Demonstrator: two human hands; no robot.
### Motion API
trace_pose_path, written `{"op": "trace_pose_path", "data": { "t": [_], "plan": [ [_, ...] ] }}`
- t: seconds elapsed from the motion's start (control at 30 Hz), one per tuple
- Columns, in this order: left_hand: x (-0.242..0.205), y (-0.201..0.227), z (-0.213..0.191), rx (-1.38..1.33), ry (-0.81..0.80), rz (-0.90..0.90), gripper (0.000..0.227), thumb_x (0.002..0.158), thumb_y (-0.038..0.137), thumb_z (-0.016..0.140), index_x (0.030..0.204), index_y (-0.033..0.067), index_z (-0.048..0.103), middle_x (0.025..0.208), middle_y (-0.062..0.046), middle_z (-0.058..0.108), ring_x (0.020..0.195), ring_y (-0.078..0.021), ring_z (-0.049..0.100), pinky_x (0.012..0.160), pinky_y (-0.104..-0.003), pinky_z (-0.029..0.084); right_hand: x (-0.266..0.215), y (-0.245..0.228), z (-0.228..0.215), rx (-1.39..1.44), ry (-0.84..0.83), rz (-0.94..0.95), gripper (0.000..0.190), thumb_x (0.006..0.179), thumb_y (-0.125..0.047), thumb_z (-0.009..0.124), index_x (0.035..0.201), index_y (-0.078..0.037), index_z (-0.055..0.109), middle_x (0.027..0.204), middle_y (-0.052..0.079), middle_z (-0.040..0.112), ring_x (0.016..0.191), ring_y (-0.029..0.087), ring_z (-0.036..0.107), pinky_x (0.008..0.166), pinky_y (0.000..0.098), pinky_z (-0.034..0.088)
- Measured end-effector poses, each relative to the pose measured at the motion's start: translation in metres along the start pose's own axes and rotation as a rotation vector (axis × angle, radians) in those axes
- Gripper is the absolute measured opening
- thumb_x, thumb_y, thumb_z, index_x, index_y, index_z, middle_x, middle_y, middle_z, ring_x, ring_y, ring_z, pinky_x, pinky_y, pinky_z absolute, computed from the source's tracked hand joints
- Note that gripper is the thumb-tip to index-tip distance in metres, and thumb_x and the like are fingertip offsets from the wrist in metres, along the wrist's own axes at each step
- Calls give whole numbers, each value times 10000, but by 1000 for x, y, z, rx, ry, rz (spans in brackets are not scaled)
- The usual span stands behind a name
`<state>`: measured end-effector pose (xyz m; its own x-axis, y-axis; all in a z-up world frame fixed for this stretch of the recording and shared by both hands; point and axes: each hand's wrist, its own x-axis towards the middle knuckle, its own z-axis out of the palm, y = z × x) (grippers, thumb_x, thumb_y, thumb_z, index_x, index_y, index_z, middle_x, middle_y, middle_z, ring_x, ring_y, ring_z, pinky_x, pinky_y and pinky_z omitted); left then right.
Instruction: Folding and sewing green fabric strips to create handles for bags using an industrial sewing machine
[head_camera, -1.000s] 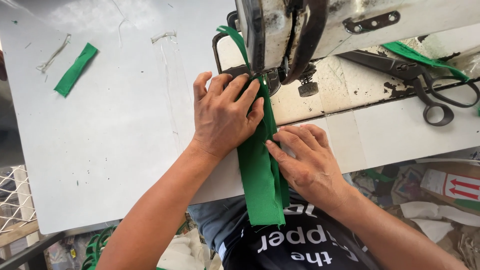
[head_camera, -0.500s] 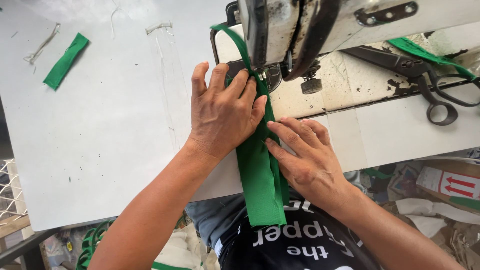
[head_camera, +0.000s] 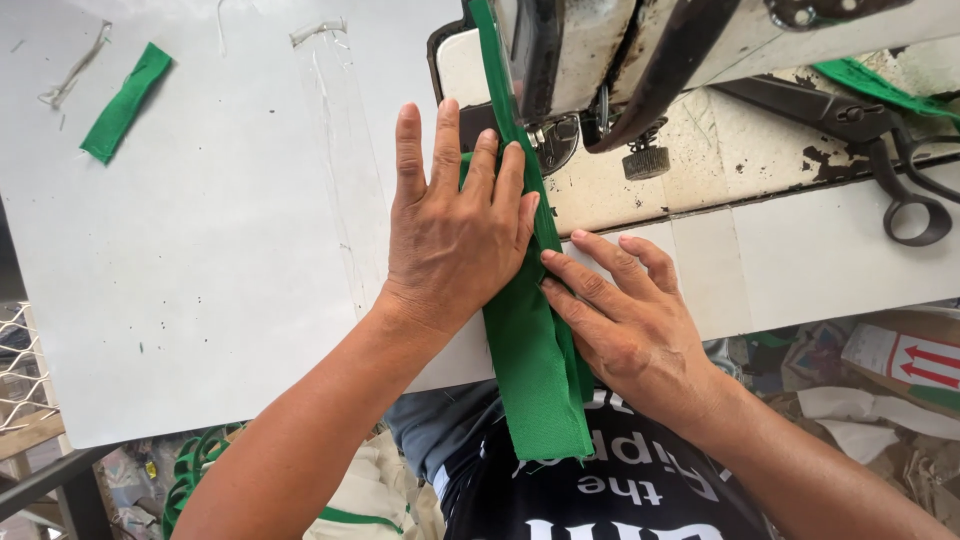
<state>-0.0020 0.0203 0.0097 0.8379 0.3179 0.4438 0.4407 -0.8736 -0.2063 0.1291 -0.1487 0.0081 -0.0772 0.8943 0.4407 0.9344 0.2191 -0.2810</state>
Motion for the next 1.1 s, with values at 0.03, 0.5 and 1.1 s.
{"op": "trace_pose_path", "data": {
  "t": [0.03, 0.5, 1.1],
  "plan": [
    [1, -1, 1, -3, -4, 0, 336, 1129, 327, 532, 1244, 93, 745, 1184, -124, 779, 1340, -485, 590, 1267, -622, 203, 1, 0, 0, 2, -3, 3, 152, 970, 2, 711, 1079, -80, 777, 1291, 102, 719, 1270, 338, 616, 1102, 481, 380],
    [-9, 25, 1, 185, -211, -37, 314, 1153, 228, 539, 1417, 127, 674, 1373, -218, 718, 1403, -567, 450, 1296, -648, 110, 13, 35, -7, 287, -293, -223, 327, 804, 49, 702, 1102, -39, 600, 1439, 262, 500, 1477, 397, 349, 1249, 582, 272],
    [-1, 16, 6, -93, -199, 112, 391, 1136, 167, 496, 1369, -141, 555, 1378, -275, 551, 1339, -414, 549, 1118, -435, 557, 21, 36, -17, 199, -259, -306, 136, 961, 2, 680, 960, -76, 568, 1213, 184, 615, 1384, 390, 544, 1223, 548, 290]
  ]
}}
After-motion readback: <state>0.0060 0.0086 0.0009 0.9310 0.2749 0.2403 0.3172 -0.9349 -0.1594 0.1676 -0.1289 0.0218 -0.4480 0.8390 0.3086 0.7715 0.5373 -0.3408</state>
